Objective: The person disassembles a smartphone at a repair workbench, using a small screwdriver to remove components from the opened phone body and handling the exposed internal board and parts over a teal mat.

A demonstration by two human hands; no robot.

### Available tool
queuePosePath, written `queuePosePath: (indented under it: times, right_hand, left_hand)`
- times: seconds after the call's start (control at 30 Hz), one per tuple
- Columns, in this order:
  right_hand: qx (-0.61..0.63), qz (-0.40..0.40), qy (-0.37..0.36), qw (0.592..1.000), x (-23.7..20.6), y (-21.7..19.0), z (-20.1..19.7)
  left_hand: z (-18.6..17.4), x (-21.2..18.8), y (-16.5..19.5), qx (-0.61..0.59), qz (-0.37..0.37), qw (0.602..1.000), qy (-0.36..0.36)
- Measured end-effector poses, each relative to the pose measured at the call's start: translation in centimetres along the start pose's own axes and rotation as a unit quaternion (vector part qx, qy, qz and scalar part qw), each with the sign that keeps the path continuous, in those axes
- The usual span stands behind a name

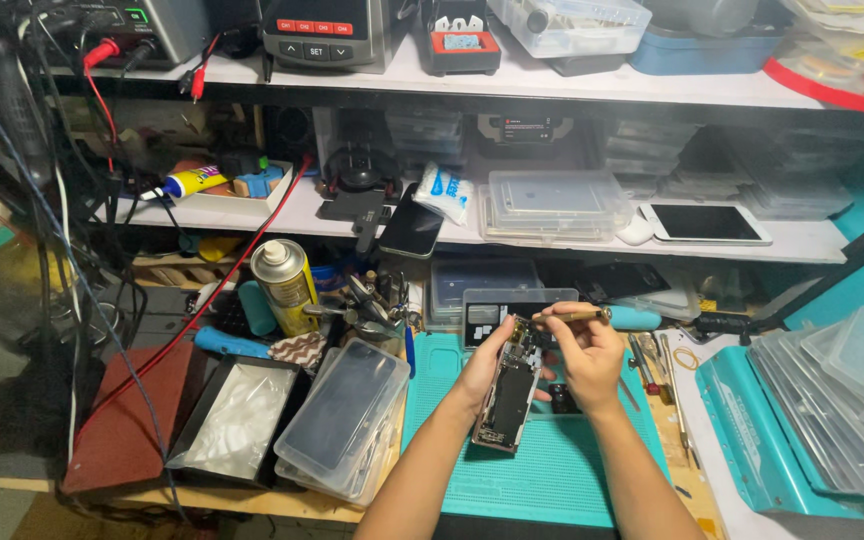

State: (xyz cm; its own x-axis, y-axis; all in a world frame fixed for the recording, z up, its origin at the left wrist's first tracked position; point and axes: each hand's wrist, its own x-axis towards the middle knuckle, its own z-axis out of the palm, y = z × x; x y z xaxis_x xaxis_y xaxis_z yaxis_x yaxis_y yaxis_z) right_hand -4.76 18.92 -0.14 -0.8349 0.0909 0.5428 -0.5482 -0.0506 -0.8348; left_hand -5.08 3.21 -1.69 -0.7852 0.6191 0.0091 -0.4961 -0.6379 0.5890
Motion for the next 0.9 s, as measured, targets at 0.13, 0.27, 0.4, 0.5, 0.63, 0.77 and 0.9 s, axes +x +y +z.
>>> queuePosePath:
  times: [0.13, 0.27, 0.4, 0.5, 0.63, 0.77, 0.9]
  right_hand:
    - [0.019, 0.003, 0.003, 1.000, 0.0, 0.1, -0.1]
    - [0.015, -0.007, 0.001, 1.000, 0.0, 0.1, 0.0]
    - [0.021, -0.011, -0.004, 1.000, 0.0, 0.1, 0.0]
    - [0.025, 0.001, -0.001, 1.000, -0.1, 0.1, 0.1]
    - [0.022, 0.009, 0.001, 1.000, -0.1, -0.1, 0.2]
    - [0.002, 0.004, 0.000, 1.000, -0.2, -0.7, 0.5]
    - [-0.038, 0.013, 0.023, 0.999, -0.3, -1.6, 0.9]
  left_hand:
    - [-0.2, 0.0, 0.0, 0.000, 0.004, 1.000, -0.002]
    - [-0.2, 0.0, 0.0, 0.003, 0.003, 1.000, -0.005]
    - [-0.2, -0.1, 0.0, 0.028, 0.008, 1.000, 0.012]
    - [-0.2, -0.1, -0.1, 0.021, 0.004, 1.000, 0.012]
    - [-0.3, -0.1, -0.2, 0.023, 0.007, 1.000, 0.010]
    - [-0.3, -0.1, -0.1, 0.021, 0.004, 1.000, 0.017]
    - [0.0, -0.1, 0.0, 0.026, -0.001, 0.998, 0.050]
